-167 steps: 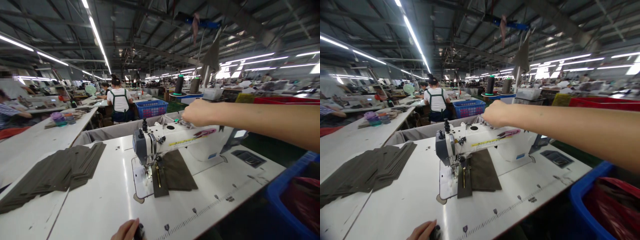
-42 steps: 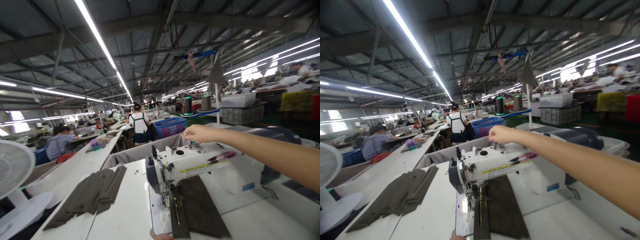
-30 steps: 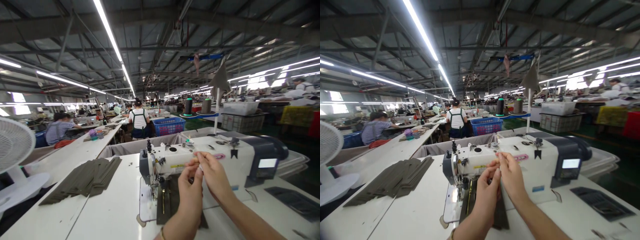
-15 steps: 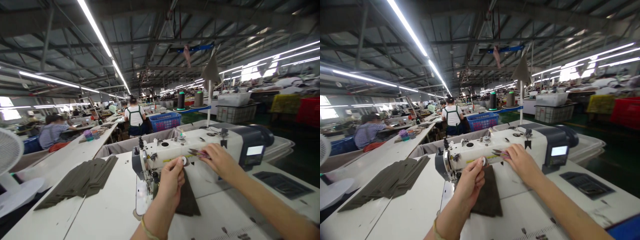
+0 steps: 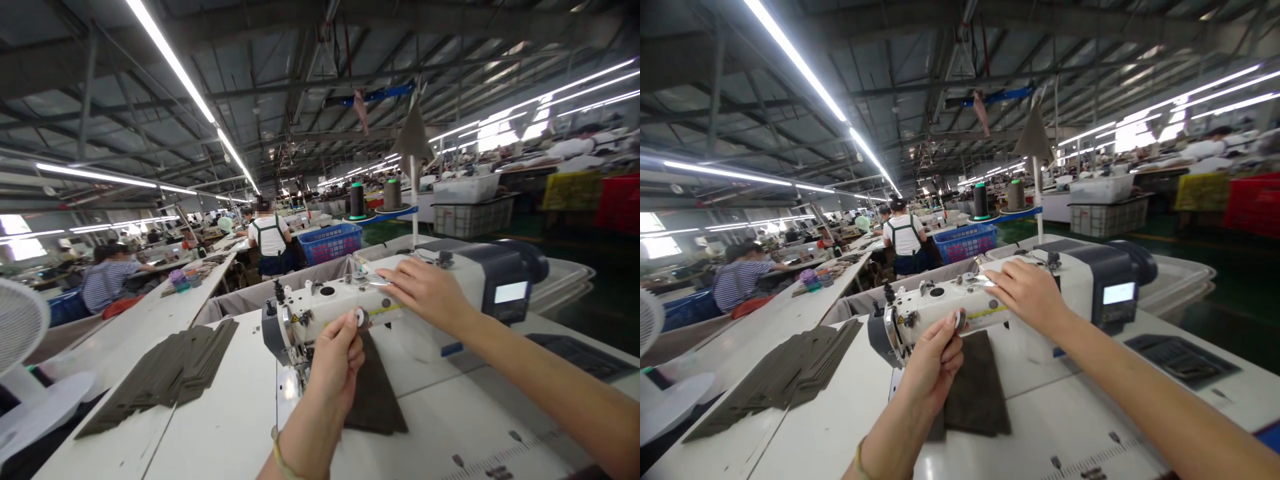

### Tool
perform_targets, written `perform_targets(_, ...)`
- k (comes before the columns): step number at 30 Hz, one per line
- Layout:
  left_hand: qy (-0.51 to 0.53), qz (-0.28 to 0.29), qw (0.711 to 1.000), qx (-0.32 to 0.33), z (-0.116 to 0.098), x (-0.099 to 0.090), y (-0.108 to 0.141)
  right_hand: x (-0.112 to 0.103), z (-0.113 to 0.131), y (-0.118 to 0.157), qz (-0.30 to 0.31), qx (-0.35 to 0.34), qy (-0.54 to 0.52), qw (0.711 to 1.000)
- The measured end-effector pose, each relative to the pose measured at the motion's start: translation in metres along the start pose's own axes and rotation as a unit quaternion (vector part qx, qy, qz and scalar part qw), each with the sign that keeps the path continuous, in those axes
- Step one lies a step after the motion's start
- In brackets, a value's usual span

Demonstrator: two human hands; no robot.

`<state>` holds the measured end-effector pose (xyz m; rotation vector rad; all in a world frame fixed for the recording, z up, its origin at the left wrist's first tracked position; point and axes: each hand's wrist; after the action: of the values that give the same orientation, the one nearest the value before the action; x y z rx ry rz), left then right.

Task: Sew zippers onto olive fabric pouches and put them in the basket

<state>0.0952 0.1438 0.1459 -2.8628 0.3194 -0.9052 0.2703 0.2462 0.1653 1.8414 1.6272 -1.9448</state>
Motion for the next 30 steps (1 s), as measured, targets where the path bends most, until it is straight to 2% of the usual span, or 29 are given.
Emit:
perform_targets(7, -0.001, -0.008, 1.0, 0.001, 0.001, -0.003, 0.0, 0.008, -0.003, -0.015, -0.032, -0.071, 0.096, 0.992)
perform_targets(13, -0.024, -0.013, 1.0, -0.006, 0.0, 0.003, -0.001, 0.011, -0.002, -0.025, -0.066, -0.12, 0.107, 0.985)
perform_targets(17, -0.09, -0.029, 0.996, -0.003, 0.0, 0.001, 0.009, 0.014, 0.005, -0.011, -0.09, -0.104, 0.075, 0.988)
perform_targets(21, -0.205, -0.06, 0.976, -0.029, 0.003, -0.016, 0.04, 0.022, 0.019, 0.02, -0.135, -0.042, -0.027, 0.99)
perform_targets(24, -0.307, -0.075, 0.948, -0.04, 0.005, -0.031, 0.07, 0.023, 0.036, 0.037, -0.158, 0.006, -0.003, 0.987)
perform_targets(26, -0.378, -0.079, 0.922, -0.022, 0.006, -0.04, 0.089, 0.017, 0.058, 0.043, -0.166, 0.021, -0.013, 0.986)
perform_targets(28, -0.449, -0.075, 0.891, -0.006, 0.007, -0.048, 0.106, 0.006, 0.09, 0.049, -0.132, 0.002, -0.12, 0.984)
perform_targets(29, -0.479, -0.07, 0.875, -0.004, 0.007, -0.052, 0.114, 0.001, 0.109, 0.053, -0.087, -0.011, -0.216, 0.972)
perform_targets(30, -0.501, -0.066, 0.863, -0.002, 0.007, -0.055, 0.122, -0.003, 0.129, 0.057, -0.014, -0.022, -0.315, 0.949)
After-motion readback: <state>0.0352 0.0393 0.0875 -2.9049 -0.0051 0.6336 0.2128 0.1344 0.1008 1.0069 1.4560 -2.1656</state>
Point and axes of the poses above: each hand's wrist, its own y-axis away from the middle knuckle, its own x-axis out of the palm, z = x × y, and after that the axes turned 13 degrees about z, right-handed
